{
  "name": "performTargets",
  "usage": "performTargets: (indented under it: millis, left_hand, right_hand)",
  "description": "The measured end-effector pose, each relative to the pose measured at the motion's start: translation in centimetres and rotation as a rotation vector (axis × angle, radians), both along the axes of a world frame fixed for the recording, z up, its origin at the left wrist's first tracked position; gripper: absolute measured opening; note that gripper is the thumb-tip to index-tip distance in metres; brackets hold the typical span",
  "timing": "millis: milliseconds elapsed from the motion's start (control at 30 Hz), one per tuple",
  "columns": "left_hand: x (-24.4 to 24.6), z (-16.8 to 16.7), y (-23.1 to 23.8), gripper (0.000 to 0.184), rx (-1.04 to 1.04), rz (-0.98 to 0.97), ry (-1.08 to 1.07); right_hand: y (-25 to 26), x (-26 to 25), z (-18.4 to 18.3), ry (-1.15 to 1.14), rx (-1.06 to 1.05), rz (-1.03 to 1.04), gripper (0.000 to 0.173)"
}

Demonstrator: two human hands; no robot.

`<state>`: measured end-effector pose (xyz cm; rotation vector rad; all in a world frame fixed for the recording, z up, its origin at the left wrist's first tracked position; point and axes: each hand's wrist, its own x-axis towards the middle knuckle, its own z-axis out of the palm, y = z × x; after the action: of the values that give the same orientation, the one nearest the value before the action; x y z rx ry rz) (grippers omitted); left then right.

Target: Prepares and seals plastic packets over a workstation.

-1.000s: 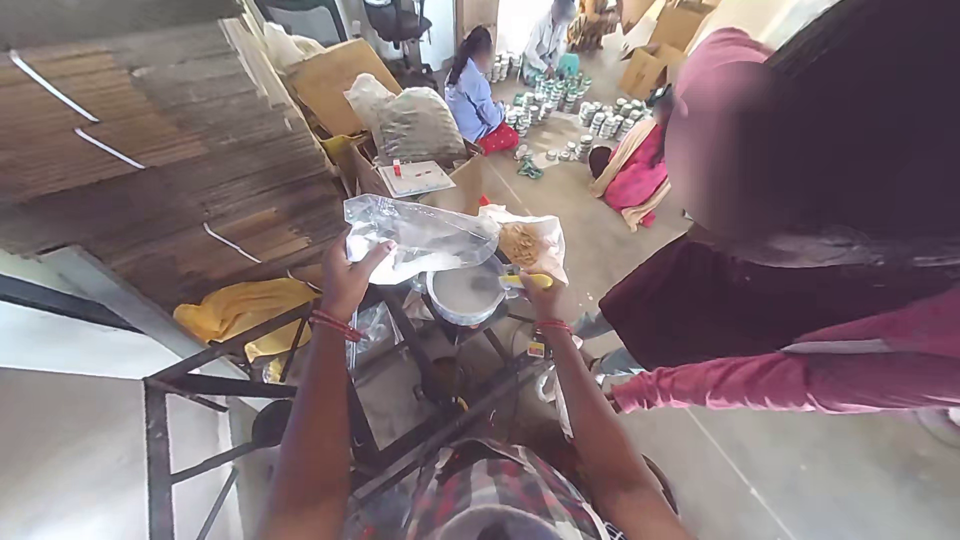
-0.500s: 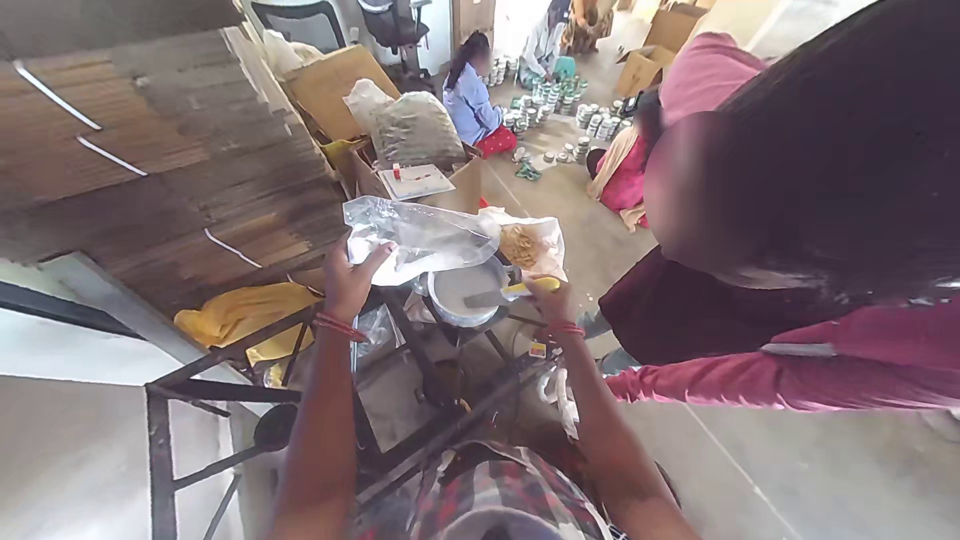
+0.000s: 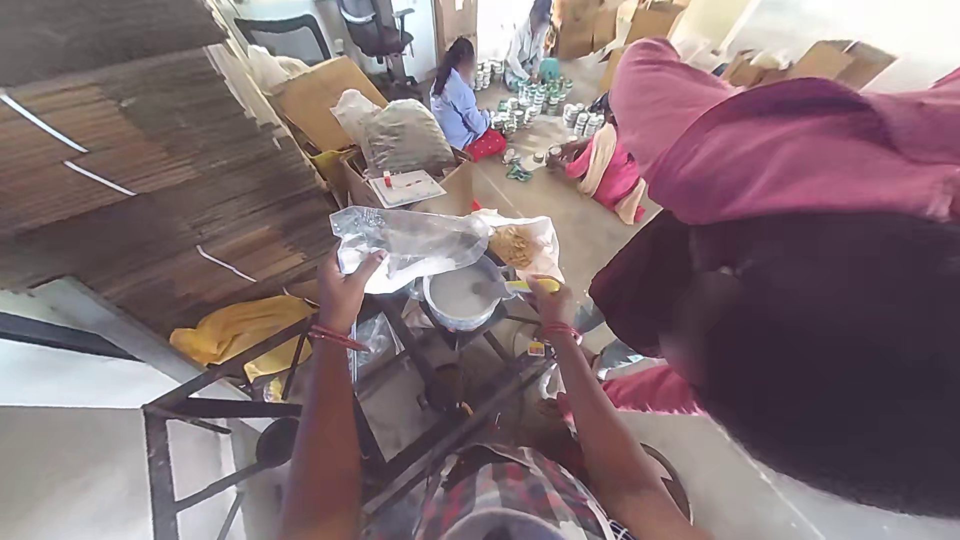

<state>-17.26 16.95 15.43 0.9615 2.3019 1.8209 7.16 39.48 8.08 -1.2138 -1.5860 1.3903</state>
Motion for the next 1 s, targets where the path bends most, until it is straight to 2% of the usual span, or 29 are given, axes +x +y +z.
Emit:
performTargets:
  millis: [100,200,300,400,567,767,900,1000]
  left_hand:
    - [0.1,-0.1,-0.1,0.054,0.0,-0.016,0.004]
    - [0.0,0.0,0.0,0.055,0.004,-0.016,-0.007]
    - [0.0,0.2,0.3,0.05,0.043,-0.034,0.015]
    - [-0.1,0.1,0.4,0.047,0.068,-0.059,0.047]
    - [0.1,0.1,0.4,0.047,0.061,-0.052,0.059]
    - [0.0,-0.3,0.2,0.049,0.056,-0.043,0.032]
    - [0.1,-0.2,0.4,0.049,0.058,-0.051,0.023]
    - [-0.1,-0.5,0.2,0.046,0.072,-0.056,0.044]
  right_hand:
    - [-0.5,-1.0,-1.1,0.096,-0.022,0.048,0.02]
    - [-0.2,-0.3,-0.5,0.043,0.023,0.124,0.019]
    - [0.2,0.6,0.2,-0.088,0.149,0.087,0.025]
    - [0.7,-1.0,-0.5,-0.035,0.163,0.043,0.022]
    - [-0.3,-1.2,0.7,-0.002,0.114,0.226,0.02]
    - [0.0,-1.6,-0.5,0.001,0.137,0.099,0.024]
    - [-0.9,-1.7,0.5,-0.015,0.072,0.195,0.022]
    - [-0.7,-0.9,1.2,-0.06,0.153,0.184,0.02]
